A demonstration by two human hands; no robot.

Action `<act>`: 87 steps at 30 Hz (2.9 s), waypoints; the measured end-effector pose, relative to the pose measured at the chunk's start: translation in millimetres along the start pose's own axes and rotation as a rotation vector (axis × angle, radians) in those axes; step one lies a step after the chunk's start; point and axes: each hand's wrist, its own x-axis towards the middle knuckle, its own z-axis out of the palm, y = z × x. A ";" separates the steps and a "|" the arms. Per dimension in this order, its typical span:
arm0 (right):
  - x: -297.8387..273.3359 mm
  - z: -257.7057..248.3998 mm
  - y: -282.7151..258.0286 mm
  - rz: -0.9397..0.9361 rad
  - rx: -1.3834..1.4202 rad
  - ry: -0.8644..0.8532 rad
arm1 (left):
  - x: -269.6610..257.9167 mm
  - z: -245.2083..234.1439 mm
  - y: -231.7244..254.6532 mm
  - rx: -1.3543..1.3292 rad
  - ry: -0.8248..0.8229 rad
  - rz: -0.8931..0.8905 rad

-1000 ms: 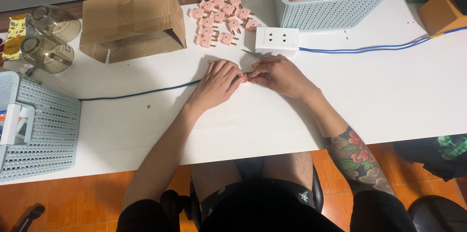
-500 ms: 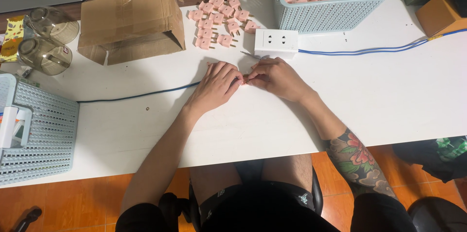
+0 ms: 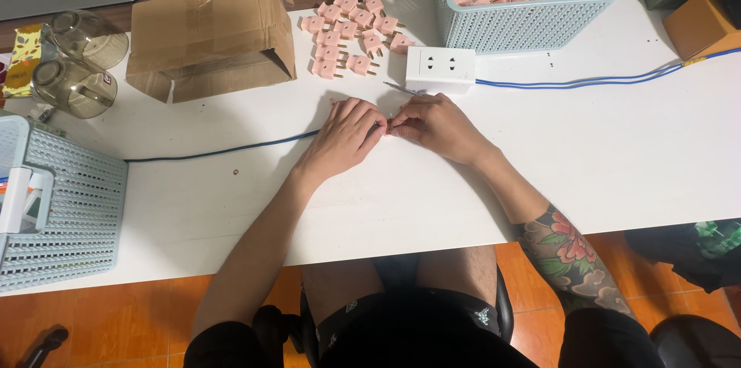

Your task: Assembling electrical plug components by connecting wires to terminals and securing them with a screwdriver.

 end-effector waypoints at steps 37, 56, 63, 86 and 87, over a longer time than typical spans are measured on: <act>-4.9 -4.7 -1.9 -0.133 -0.174 0.065 | -2.8 -6.6 -6.8 0.028 0.040 0.102; -5.5 -12.0 -7.6 -0.137 -0.231 0.009 | -3.2 -1.6 -6.2 0.073 0.158 0.175; -4.2 -11.2 -4.8 -0.134 -0.229 -0.009 | -1.6 -4.0 -7.1 0.007 0.158 0.178; -5.0 -22.9 -13.0 -0.126 -0.314 -0.066 | -1.3 -6.7 -4.1 -0.076 0.210 0.196; -4.9 -24.5 -13.6 -0.131 -0.313 -0.066 | -0.3 -7.1 -4.3 -0.080 0.213 0.201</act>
